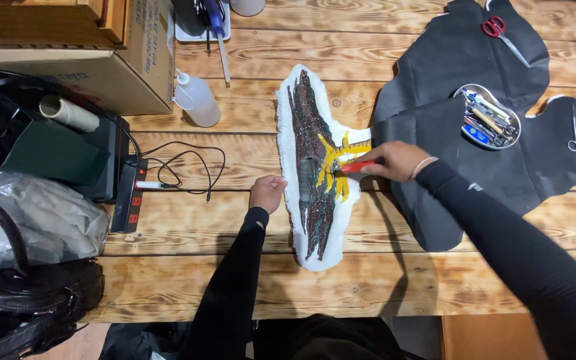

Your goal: Applying hot glue and liquid adhesive using a squeeze bottle and a mini roller to a decorative rug piece on a wooden workbench.

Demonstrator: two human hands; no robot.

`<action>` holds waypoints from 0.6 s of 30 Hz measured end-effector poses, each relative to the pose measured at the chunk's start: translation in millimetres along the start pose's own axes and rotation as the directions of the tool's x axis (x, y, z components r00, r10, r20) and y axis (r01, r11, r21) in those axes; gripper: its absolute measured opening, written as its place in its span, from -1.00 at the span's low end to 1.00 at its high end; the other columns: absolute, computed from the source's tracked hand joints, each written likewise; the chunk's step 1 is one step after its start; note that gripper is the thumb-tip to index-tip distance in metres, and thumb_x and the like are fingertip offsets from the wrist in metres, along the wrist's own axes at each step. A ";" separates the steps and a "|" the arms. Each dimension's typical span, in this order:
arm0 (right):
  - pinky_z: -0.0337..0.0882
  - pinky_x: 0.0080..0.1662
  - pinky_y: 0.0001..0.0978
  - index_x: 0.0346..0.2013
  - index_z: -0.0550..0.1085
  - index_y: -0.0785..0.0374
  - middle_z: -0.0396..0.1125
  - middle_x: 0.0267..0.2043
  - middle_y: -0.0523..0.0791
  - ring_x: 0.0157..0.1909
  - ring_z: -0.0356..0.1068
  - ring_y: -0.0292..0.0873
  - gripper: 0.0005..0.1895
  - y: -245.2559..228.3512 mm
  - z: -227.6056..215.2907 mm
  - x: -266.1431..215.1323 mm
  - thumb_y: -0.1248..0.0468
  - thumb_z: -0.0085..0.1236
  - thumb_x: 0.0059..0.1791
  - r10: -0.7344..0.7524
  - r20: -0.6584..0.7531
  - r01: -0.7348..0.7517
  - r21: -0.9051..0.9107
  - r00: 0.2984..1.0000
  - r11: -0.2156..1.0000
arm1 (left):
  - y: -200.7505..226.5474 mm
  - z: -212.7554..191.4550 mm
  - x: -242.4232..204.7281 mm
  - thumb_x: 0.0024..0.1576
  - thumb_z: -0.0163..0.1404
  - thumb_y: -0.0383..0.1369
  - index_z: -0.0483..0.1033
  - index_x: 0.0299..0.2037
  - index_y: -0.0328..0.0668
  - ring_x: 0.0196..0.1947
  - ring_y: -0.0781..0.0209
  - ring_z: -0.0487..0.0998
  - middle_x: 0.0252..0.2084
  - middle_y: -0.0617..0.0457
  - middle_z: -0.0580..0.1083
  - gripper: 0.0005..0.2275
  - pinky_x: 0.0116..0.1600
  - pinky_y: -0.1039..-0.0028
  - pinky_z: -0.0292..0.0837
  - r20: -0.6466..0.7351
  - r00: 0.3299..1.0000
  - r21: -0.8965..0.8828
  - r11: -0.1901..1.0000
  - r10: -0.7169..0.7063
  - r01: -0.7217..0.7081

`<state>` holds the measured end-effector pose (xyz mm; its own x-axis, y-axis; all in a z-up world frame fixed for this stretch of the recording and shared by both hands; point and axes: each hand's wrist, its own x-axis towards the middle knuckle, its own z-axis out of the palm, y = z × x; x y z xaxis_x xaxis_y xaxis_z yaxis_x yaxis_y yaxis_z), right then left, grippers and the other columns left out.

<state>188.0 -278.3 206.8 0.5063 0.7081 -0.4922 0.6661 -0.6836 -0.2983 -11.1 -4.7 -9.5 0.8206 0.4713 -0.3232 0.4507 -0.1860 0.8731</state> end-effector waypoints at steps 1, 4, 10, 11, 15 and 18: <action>0.53 0.02 -0.20 0.10 0.56 -0.08 0.56 -0.11 -0.04 -0.10 0.57 0.04 -0.61 14.5 -5.1 -3.6 -0.08 0.16 0.03 0.003 -0.003 -0.003 0.004 1.000 1.000 | 0.9 -1.1 -0.8 0.09 0.19 -0.26 0.64 -0.14 -0.29 -0.26 0.22 0.68 -0.24 -0.05 0.65 -0.74 -0.09 0.45 0.55 0.004 1.000 0.003 1.000 0.002 -0.002; 0.50 0.01 -0.19 0.06 0.59 -0.17 0.56 -0.10 -0.07 -0.06 0.54 0.05 -0.62 51.9 -18.0 -17.4 -0.04 0.18 -0.03 -0.096 -0.011 0.097 0.019 0.995 0.995 | 4.3 3.3 -1.6 0.10 0.19 -0.25 0.65 -0.14 -0.28 -0.26 0.20 0.67 -0.24 -0.06 0.66 -0.75 -0.09 0.44 0.55 0.018 1.000 0.009 1.000 -0.004 0.004; 0.49 0.00 -0.17 0.06 0.60 -0.18 0.55 -0.10 -0.04 -0.06 0.54 0.06 -0.63 15.0 -6.6 -13.2 -0.06 0.17 -0.03 -0.084 -0.023 0.084 0.003 0.996 0.996 | 2.9 2.2 -2.8 0.09 0.19 -0.25 0.65 -0.14 -0.27 -0.25 0.18 0.68 -0.23 -0.07 0.66 -0.74 -0.09 0.43 0.55 0.007 1.000 0.037 0.999 -0.008 0.007; 0.50 0.01 -0.17 0.06 0.59 -0.14 0.55 -0.10 -0.04 -0.07 0.54 0.07 -0.63 11.1 -5.7 -13.5 -0.07 0.15 0.01 -0.066 -0.026 0.066 0.003 0.998 0.998 | 2.9 2.2 -2.5 0.09 0.19 -0.25 0.65 -0.14 -0.28 -0.25 0.19 0.68 -0.23 -0.08 0.66 -0.74 -0.09 0.43 0.56 0.003 1.000 0.032 0.999 -0.003 0.003; 0.49 -0.02 -0.15 0.06 0.60 -0.13 0.55 -0.10 -0.03 -0.07 0.52 0.11 -0.61 43.0 -10.2 -27.3 -0.06 0.14 -0.02 -0.085 -0.028 0.085 -0.002 0.996 0.996 | 1.1 4.3 -3.2 0.09 0.19 -0.25 0.66 -0.15 -0.28 -0.28 0.22 0.67 -0.25 -0.05 0.65 -0.74 -0.11 0.45 0.55 -0.003 1.000 0.012 1.000 0.020 -0.020; 0.51 -0.02 -0.18 0.06 0.59 -0.18 0.57 -0.10 -0.08 -0.11 0.57 0.06 -0.58 38.9 -11.1 -33.9 -0.04 0.14 -0.08 0.057 0.020 -0.058 0.101 0.998 0.993 | -4.1 9.6 -2.6 0.09 0.19 -0.25 0.66 -0.16 -0.28 -0.32 0.21 0.67 -0.29 -0.05 0.65 -0.75 -0.14 0.46 0.55 -0.028 0.999 -0.003 1.000 0.022 -0.022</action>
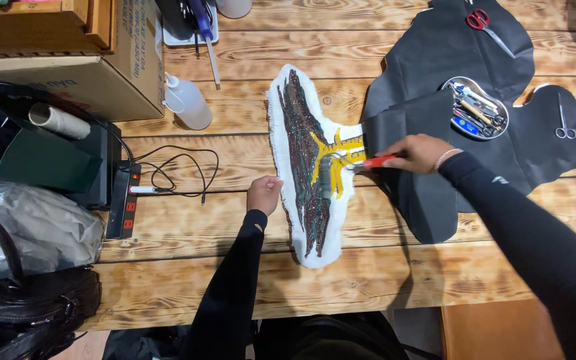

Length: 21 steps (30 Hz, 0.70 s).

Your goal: Applying hot glue and liquid adhesive using a squeeze bottle and a mini roller to a decorative rug piece on a wooden workbench.

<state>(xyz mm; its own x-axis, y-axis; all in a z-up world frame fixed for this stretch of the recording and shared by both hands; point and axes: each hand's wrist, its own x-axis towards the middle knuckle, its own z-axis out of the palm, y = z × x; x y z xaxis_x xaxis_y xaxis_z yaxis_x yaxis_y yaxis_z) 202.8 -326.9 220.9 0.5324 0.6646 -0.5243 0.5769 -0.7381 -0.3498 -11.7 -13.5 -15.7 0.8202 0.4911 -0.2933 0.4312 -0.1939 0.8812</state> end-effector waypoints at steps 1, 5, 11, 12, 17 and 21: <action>0.51 -0.02 -0.18 0.06 0.59 -0.18 0.57 -0.10 -0.08 -0.11 0.57 0.06 -0.58 -8.3 7.4 3.1 -0.04 0.14 -0.08 0.000 0.001 0.000 0.000 1.000 1.000 | -0.1 1.7 -0.5 0.09 0.19 -0.25 0.66 -0.16 -0.28 -0.32 0.21 0.67 -0.29 -0.05 0.65 -0.75 -0.14 0.46 0.55 0.000 1.000 0.000 1.000 -0.001 0.001; 0.50 -0.06 -0.15 0.06 0.59 -0.07 0.55 -0.11 -0.03 -0.11 0.52 0.09 -0.62 -29.2 20.7 1.5 -0.06 0.11 0.03 -0.186 -0.132 0.176 -0.083 0.974 0.981 | 3.3 6.5 -9.4 0.12 0.17 -0.22 0.64 -0.15 -0.32 -0.32 0.25 0.67 -0.28 -0.05 0.65 -0.72 -0.15 0.48 0.55 -0.050 0.999 -0.078 0.997 -0.005 0.001; 0.50 -0.09 -0.16 0.06 0.60 -0.14 0.58 -0.17 -0.09 -0.20 0.57 0.03 -0.62 -22.7 -1.9 -32.0 -0.04 0.11 -0.01 -0.035 -0.096 0.035 0.004 0.995 0.999 | 20.4 -7.8 -68.9 0.12 0.22 -0.13 0.54 -0.07 -0.46 -0.25 0.31 0.62 -0.21 -0.06 0.62 -0.56 -0.11 0.51 0.52 0.124 0.991 -0.162 0.984 -0.050 0.070; 0.51 -0.09 -0.17 0.07 0.60 -0.13 0.59 -0.19 -0.09 -0.25 0.58 0.03 -0.61 -23.4 -5.0 -34.0 -0.03 0.11 -0.02 -0.001 -0.066 0.006 0.076 0.998 0.997 | 17.3 -10.6 -80.3 0.11 0.26 -0.13 0.53 -0.06 -0.49 -0.22 0.32 0.60 -0.20 -0.07 0.61 -0.54 -0.07 0.53 0.50 0.170 0.983 -0.111 0.990 -0.068 0.088; 0.50 -0.06 -0.19 0.03 0.61 -0.06 0.57 -0.13 -0.05 -0.14 0.57 0.02 -0.63 -25.3 30.7 -4.7 -0.04 0.15 -0.01 -0.284 -0.080 0.286 0.016 0.955 0.958 | -29.0 3.8 -94.5 0.11 0.21 -0.26 0.59 -0.11 -0.44 -0.26 0.34 0.61 -0.26 0.00 0.63 -0.68 -0.11 0.55 0.51 0.241 0.970 -0.341 0.933 -0.033 0.117; 0.49 -0.03 -0.15 0.08 0.59 -0.09 0.54 -0.12 -0.01 -0.12 0.52 0.09 -0.61 -40.6 26.7 -8.5 -0.07 0.11 0.02 -0.240 -0.076 0.234 -0.085 0.968 0.969 | -35.6 -1.4 -91.9 0.13 0.17 -0.35 0.63 -0.15 -0.38 -0.36 0.36 0.57 -0.34 0.03 0.61 -0.79 -0.20 0.58 0.48 0.189 0.974 -0.338 0.924 -0.121 0.181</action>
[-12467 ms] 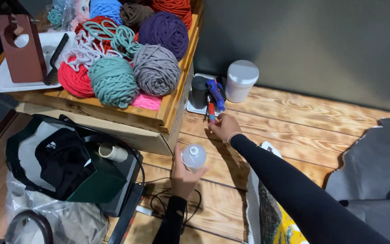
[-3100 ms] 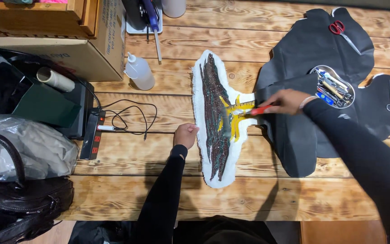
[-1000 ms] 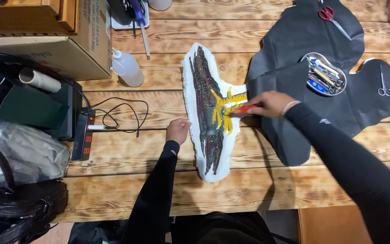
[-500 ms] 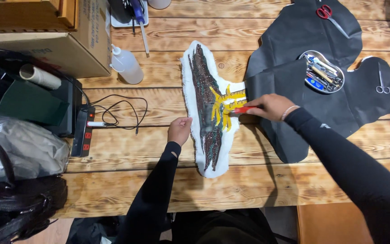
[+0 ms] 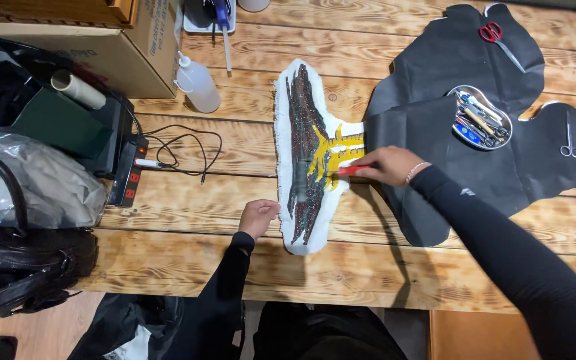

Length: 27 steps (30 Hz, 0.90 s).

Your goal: Applying hot glue and liquid adhesive using a squeeze bottle and a mini roller to a decorative rug piece on a wooden workbench.

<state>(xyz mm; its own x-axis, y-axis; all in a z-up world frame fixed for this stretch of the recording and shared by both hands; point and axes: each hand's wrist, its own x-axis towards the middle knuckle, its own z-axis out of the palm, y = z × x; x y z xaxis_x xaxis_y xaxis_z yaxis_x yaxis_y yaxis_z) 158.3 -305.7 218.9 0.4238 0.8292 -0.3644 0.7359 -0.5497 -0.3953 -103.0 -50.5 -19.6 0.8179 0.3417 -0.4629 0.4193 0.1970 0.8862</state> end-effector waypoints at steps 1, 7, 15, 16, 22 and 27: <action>0.49 -0.03 -0.15 0.08 0.59 -0.09 0.54 -0.12 -0.01 -0.12 0.52 0.09 -0.61 8.8 -2.5 -4.5 -0.07 0.11 0.02 0.000 0.001 0.000 0.000 1.000 1.000 | -0.9 0.8 -1.7 0.13 0.17 -0.35 0.63 -0.15 -0.38 -0.36 0.36 0.57 -0.34 0.03 0.61 -0.79 -0.20 0.58 0.48 0.000 1.000 -0.001 1.000 0.000 0.000; 0.50 -0.07 -0.11 0.07 0.58 -0.20 0.55 -0.10 -0.06 -0.13 0.53 0.10 -0.61 4.4 -0.3 -5.2 -0.07 0.09 -0.02 0.020 0.072 -0.018 -0.026 0.997 0.999 | -22.3 2.1 6.7 0.13 0.17 -0.38 0.63 -0.18 -0.40 -0.41 0.38 0.55 -0.35 0.05 0.62 -0.81 -0.28 0.57 0.46 -0.034 0.998 -0.022 0.998 0.059 -0.060; 0.52 -0.06 -0.13 0.04 0.60 -0.12 0.56 -0.15 -0.06 -0.17 0.57 0.06 -0.61 27.2 -5.7 -12.0 -0.04 0.09 -0.03 -0.051 0.066 0.053 -0.019 0.997 0.998 | -1.3 0.4 -2.4 0.12 0.18 -0.34 0.64 -0.18 -0.34 -0.40 0.38 0.57 -0.35 0.06 0.62 -0.80 -0.31 0.55 0.43 -0.043 0.999 0.074 0.997 -0.004 0.007; 0.52 -0.06 -0.13 0.04 0.60 -0.12 0.56 -0.15 -0.06 -0.17 0.57 0.06 -0.61 18.5 -2.5 -10.5 -0.04 0.09 -0.03 -0.051 0.066 0.052 -0.020 0.997 0.998 | -1.4 0.3 -2.2 0.12 0.18 -0.34 0.64 -0.18 -0.34 -0.40 0.38 0.57 -0.35 0.06 0.62 -0.80 -0.31 0.55 0.43 -0.042 0.999 0.073 0.997 -0.003 0.006; 0.49 -0.06 -0.12 0.09 0.57 -0.08 0.55 -0.15 -0.04 -0.15 0.53 0.07 -0.63 -11.8 10.1 -6.0 -0.04 0.08 0.04 -0.016 -0.007 0.015 -0.059 1.000 0.998 | 7.1 -3.5 -6.7 0.13 0.17 -0.31 0.66 -0.17 -0.31 -0.38 0.39 0.59 -0.35 0.07 0.62 -0.79 -0.28 0.58 0.48 -0.048 0.998 0.102 0.994 -0.030 0.035; 0.53 -0.07 -0.17 0.04 0.60 -0.15 0.57 -0.17 -0.08 -0.19 0.57 0.05 -0.63 25.3 -10.8 -21.5 -0.01 0.11 -0.03 0.045 0.137 -0.042 -0.027 0.990 0.999 | -0.1 2.5 -8.0 0.12 0.20 -0.33 0.65 -0.16 -0.36 -0.38 0.40 0.57 -0.34 0.05 0.62 -0.78 -0.28 0.58 0.44 -0.056 0.998 0.043 0.999 -0.008 0.010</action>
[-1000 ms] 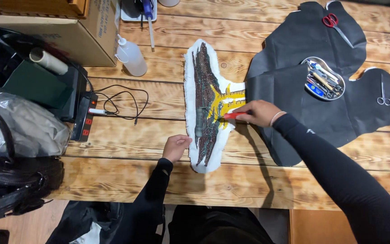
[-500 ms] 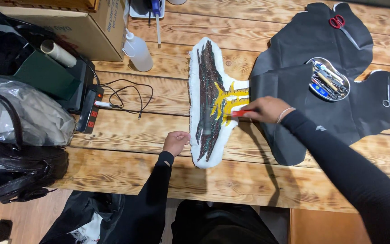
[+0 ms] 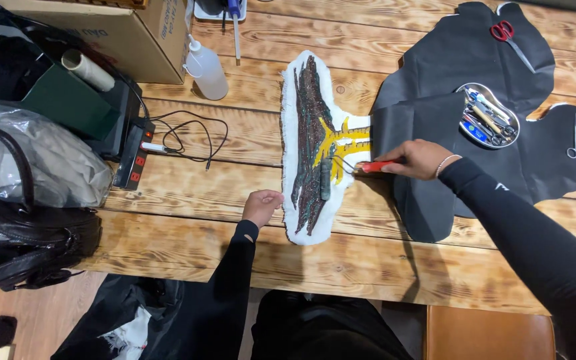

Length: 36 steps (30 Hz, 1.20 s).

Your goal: Applying hot glue and liquid adhesive using a squeeze bottle and a mini roller to a decorative rug piece on a wooden workbench.

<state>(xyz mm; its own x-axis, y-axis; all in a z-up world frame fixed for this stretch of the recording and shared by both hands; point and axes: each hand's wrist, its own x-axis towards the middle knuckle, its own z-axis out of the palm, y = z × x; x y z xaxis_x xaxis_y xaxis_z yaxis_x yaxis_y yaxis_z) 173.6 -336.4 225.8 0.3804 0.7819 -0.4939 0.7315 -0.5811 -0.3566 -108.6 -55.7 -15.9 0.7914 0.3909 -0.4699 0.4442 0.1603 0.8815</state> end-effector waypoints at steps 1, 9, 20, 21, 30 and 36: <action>0.53 -0.07 -0.17 0.04 0.60 -0.15 0.57 -0.17 -0.08 -0.19 0.57 0.05 -0.63 -10.6 4.3 2.8 -0.01 0.11 -0.03 -0.003 0.001 0.003 0.000 1.000 1.000 | -1.9 -0.5 1.0 0.12 0.20 -0.33 0.65 -0.16 -0.36 -0.38 0.40 0.57 -0.34 0.05 0.62 -0.78 -0.28 0.58 0.44 -0.003 1.000 0.000 1.000 -0.001 0.001; 0.51 -0.08 -0.13 0.06 0.58 -0.21 0.56 -0.12 -0.08 -0.13 0.54 0.07 -0.64 -16.1 5.4 4.8 -0.03 0.14 -0.01 -0.128 -0.016 0.126 -0.103 0.992 0.987 | -9.3 0.4 4.2 0.12 0.20 -0.34 0.64 -0.15 -0.36 -0.39 0.40 0.53 -0.34 0.05 0.60 -0.78 -0.29 0.57 0.39 0.012 1.000 -0.033 0.999 0.011 -0.011; 0.50 -0.07 -0.13 0.08 0.57 -0.22 0.55 -0.14 -0.09 -0.16 0.55 0.05 -0.61 -32.2 4.5 4.8 -0.07 0.11 -0.03 -0.133 0.017 0.134 -0.092 0.991 0.987 | 1.4 1.6 -3.9 0.12 0.20 -0.32 0.66 -0.16 -0.36 -0.34 0.37 0.58 -0.31 0.03 0.63 -0.78 -0.20 0.55 0.47 -0.006 0.999 0.004 0.999 0.050 -0.050; 0.50 -0.07 -0.13 0.06 0.57 -0.24 0.57 -0.13 -0.13 -0.16 0.57 0.02 -0.62 -25.3 1.1 4.5 -0.09 0.11 -0.04 -0.069 0.075 0.075 -0.085 0.995 0.994 | 7.3 2.6 -6.9 0.12 0.20 -0.31 0.67 -0.16 -0.34 -0.33 0.37 0.59 -0.30 0.03 0.63 -0.77 -0.17 0.55 0.50 -0.022 0.998 0.055 0.997 0.058 -0.057; 0.50 -0.11 -0.11 0.05 0.58 -0.21 0.55 -0.13 -0.10 -0.16 0.55 0.04 -0.58 -27.7 5.2 16.8 -0.11 0.17 -0.07 -0.201 0.068 0.209 -0.138 0.977 0.968 | 0.4 2.2 -3.2 0.11 0.21 -0.29 0.68 -0.19 -0.34 -0.29 0.33 0.62 -0.29 0.03 0.64 -0.77 -0.12 0.53 0.52 -0.034 0.995 0.072 0.993 0.096 -0.093; 0.50 -0.12 -0.13 0.11 0.55 -0.16 0.55 -0.18 -0.07 -0.20 0.51 0.09 -0.61 -55.1 18.0 9.1 -0.05 0.10 0.01 -0.305 0.046 0.306 -0.021 0.951 0.952 | 6.4 0.3 -4.0 0.12 0.20 -0.29 0.68 -0.20 -0.32 -0.31 0.34 0.61 -0.31 0.04 0.64 -0.79 -0.13 0.51 0.51 -0.055 0.997 0.110 0.992 0.062 -0.055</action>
<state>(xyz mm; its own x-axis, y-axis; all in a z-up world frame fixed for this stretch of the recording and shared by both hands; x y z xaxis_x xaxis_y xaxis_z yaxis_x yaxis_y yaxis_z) 126.6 -301.3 226.7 0.1127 0.9108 -0.3971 0.8245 -0.3088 -0.4742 -108.8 -56.5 -8.4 0.7931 0.4491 -0.4115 0.4433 0.0378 0.8956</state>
